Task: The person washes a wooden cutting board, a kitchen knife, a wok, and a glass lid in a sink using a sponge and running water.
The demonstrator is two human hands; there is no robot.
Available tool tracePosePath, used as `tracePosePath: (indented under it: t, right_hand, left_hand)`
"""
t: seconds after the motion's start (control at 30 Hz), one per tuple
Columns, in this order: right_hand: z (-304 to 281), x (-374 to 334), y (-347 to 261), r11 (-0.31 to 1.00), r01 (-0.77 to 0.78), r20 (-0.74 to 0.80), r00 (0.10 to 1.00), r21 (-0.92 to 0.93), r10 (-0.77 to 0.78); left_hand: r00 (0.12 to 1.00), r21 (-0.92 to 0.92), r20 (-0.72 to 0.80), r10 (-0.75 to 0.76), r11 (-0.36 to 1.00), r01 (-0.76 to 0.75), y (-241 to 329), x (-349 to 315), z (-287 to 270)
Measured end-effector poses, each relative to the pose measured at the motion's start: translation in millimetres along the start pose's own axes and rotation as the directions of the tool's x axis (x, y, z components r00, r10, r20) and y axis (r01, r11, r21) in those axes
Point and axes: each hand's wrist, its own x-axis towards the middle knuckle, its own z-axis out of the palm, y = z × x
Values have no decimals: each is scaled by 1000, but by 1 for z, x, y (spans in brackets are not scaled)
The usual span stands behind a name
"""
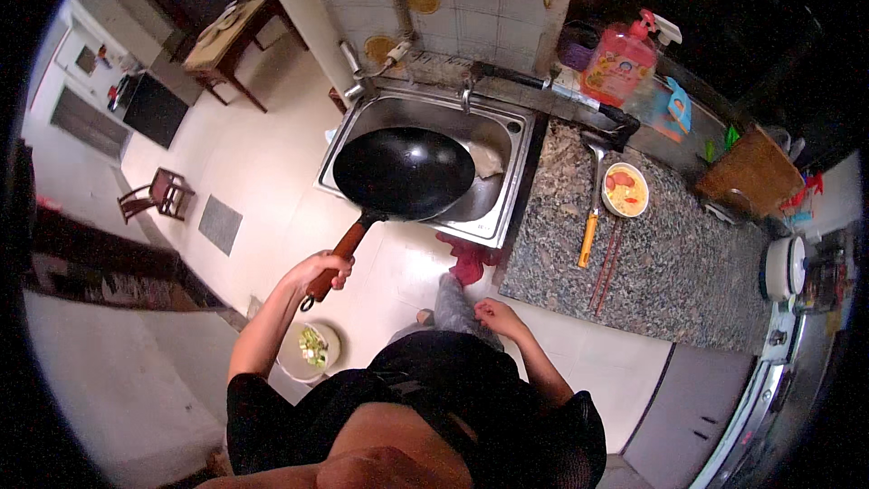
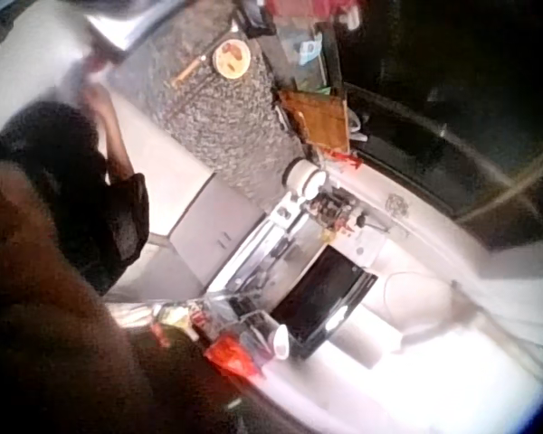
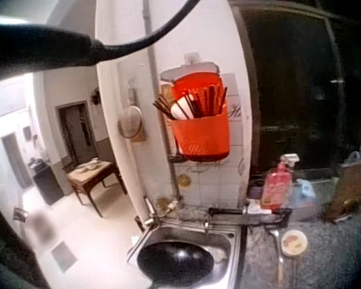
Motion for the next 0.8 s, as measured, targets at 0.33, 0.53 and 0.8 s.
tracePosePath:
  t: [0.33,0.53,0.8]
  right_hand:
    - [-8,88,-49,972,205,-180,967,115,-182]
    - [-3,104,-76,983,124,-250,964,132,-88]
    - [13,137,-87,970,137,-355,933,202,-58]
  left_hand:
    - [970,33,76,-230,973,228,61,119,-97]
    - [934,134,116,-339,937,323,67,144,-161]
    - [936,384,148,-320,890,244,60,155,-241]
